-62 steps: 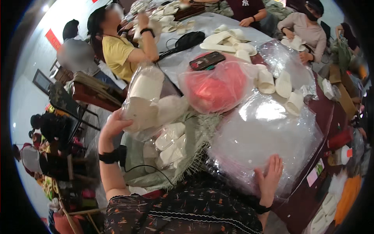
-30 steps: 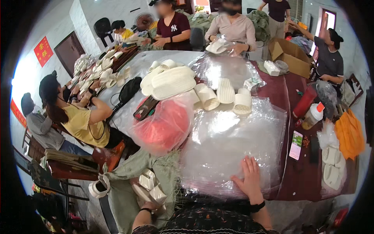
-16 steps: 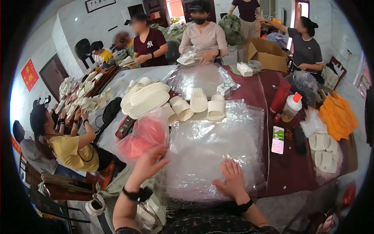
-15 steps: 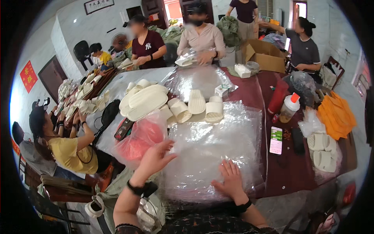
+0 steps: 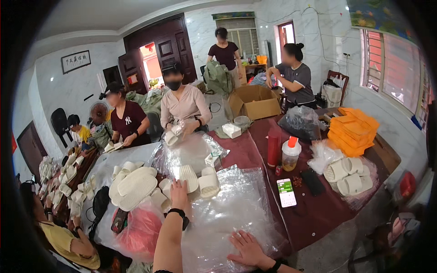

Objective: The recorder and several colleagues are sorting and stacking white shoe components at a large table.

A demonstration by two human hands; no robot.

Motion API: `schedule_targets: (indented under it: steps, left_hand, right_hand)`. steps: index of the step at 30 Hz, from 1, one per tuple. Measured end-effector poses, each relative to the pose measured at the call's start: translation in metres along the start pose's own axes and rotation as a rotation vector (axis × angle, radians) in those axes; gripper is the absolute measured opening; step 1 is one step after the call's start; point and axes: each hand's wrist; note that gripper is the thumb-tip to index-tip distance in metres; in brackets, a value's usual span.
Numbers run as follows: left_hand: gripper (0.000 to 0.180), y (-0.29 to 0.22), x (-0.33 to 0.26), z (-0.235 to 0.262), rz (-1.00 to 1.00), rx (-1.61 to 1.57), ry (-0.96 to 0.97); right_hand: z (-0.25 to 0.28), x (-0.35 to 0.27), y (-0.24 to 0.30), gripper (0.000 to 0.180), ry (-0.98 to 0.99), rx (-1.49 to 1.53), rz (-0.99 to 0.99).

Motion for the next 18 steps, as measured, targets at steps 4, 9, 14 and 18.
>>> schedule_targets:
  steps: [4,9,14,18]
  left_hand:
    - [0.047,-0.013,0.015,0.016,0.039,-0.09,0.102]
    - [0.036,-0.007,0.022,0.052,0.233,-0.376,-0.122]
    - [0.028,-0.019,0.043,0.102,0.446,-0.587,-0.233]
    - [0.03,-0.018,0.041,0.142,0.365,-1.591,-0.301]
  right_hand:
    - [0.0,0.0,-0.002,0.082,0.005,-0.012,-0.036]
    - [-0.002,0.002,-0.001,0.083,0.071,0.005,-0.044]
    - [0.005,0.003,0.001,0.081,0.013,0.043,-0.039]
    - [0.006,0.005,0.002,0.077,0.013,0.001,-0.003]
Point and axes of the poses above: each hand's wrist, its own x-axis towards the middle knuckle, its own z-axis out of the back of the hand, y = z × x, and after that the axes turned 2 degrees about z, right-handed
